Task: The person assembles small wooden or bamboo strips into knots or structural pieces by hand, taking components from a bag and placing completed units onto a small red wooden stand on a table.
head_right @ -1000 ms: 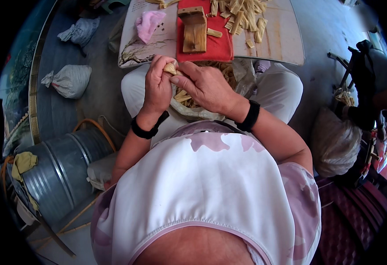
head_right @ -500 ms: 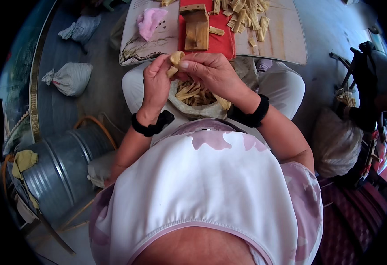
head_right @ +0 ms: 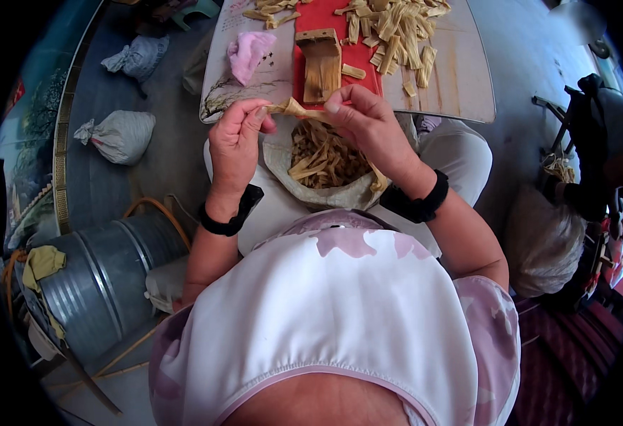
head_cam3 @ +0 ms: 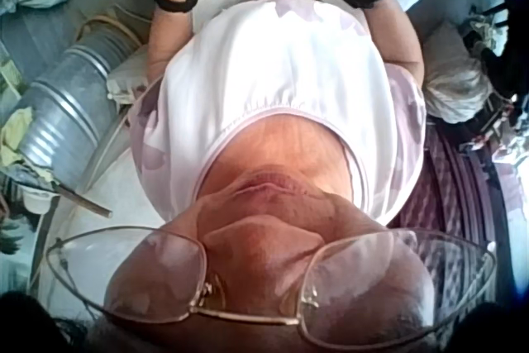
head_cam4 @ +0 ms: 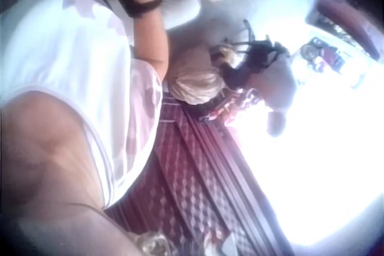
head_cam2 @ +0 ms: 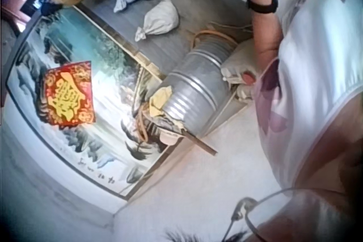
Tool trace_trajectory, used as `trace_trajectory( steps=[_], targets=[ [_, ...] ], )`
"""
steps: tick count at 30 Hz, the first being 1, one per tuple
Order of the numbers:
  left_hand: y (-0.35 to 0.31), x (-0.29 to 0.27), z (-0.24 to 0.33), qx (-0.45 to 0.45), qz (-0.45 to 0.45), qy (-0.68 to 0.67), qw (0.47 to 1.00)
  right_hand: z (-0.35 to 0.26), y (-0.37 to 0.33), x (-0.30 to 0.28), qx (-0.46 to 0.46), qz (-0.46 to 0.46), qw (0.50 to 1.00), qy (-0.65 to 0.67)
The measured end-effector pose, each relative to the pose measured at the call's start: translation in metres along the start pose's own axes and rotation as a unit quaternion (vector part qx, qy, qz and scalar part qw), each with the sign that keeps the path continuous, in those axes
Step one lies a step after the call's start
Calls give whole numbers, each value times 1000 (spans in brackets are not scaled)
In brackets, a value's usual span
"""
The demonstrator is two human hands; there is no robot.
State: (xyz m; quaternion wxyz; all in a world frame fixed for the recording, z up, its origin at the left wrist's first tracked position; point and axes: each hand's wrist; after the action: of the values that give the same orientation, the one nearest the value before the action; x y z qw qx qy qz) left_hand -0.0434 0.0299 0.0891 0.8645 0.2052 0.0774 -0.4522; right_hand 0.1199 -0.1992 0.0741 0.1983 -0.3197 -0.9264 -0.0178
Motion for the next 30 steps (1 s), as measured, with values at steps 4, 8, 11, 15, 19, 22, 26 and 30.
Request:
trace_trajectory(
  steps=[4,8,11,15,19,22,26,30],
  targets=[
    [3,6,-6,209,12,235,949,3,-3,9,-34,-24,996,-75],
    [-18,33,-18,164,-133,298,931,29,-2,16,9,-49,999,-8],
    [-13,27,-44,217,-142,325,909,37,-1,12,22,-79,994,-75],
    [12,4,-85,329,-118,349,869,45,-3,34,-40,-75,989,-125],
    [27,5,-92,309,-115,340,881,41,7,43,-93,-42,984,-148],
    [29,16,-88,91,-166,107,976,35,27,22,-100,21,980,-170],
    [36,27,-76,-163,-196,-259,932,25,40,-15,-60,75,961,-261],
    [61,32,-81,-104,-178,-136,969,22,57,-26,-71,103,946,-298]
  ],
)
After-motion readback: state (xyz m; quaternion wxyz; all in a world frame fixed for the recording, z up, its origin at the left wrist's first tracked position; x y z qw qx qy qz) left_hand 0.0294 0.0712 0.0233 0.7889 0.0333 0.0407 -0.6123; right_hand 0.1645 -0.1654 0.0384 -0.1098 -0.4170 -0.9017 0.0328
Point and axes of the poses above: each hand's wrist, its own y-axis towards the middle knuckle, its own x-axis out of the palm, z = x × y, and after that the axes turned 3 degrees about -y, right-handed
